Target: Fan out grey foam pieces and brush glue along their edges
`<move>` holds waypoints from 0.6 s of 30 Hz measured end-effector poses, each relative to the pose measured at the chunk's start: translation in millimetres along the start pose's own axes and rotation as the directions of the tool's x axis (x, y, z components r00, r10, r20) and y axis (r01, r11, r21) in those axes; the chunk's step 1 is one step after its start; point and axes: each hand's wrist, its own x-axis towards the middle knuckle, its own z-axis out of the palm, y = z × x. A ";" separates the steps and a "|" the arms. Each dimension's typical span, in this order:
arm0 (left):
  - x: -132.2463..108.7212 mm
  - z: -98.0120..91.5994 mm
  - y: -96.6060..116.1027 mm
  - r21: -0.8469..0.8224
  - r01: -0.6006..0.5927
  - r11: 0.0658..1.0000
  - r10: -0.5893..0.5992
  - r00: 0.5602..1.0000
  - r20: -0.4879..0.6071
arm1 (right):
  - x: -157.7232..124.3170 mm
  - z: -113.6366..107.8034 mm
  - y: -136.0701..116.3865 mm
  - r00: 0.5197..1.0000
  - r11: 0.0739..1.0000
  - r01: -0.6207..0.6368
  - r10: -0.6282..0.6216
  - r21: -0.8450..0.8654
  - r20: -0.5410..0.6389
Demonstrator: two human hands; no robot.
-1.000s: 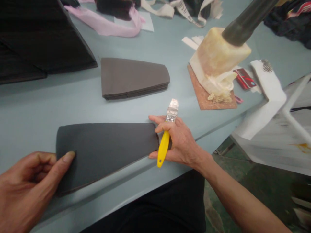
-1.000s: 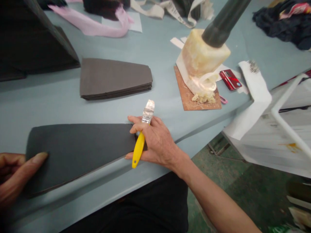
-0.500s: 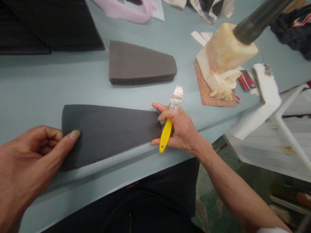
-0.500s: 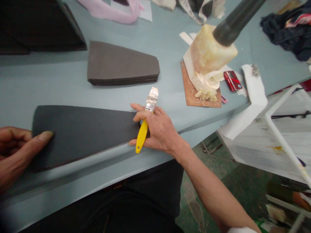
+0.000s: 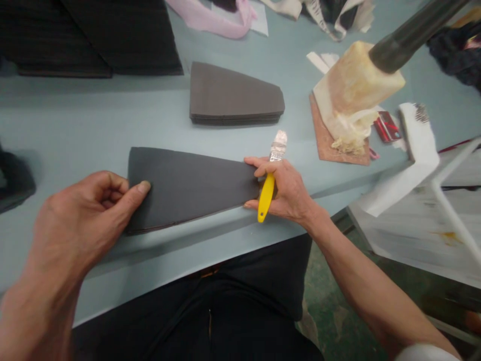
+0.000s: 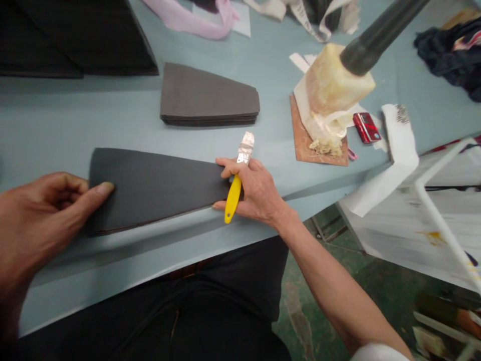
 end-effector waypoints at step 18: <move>-5.6 -5.1 28.0 0.009 0.067 0.998 -0.067 0.996 0.062 | -2.3 7.3 2.1 0.999 0.996 -0.027 0.026 -0.086 -0.019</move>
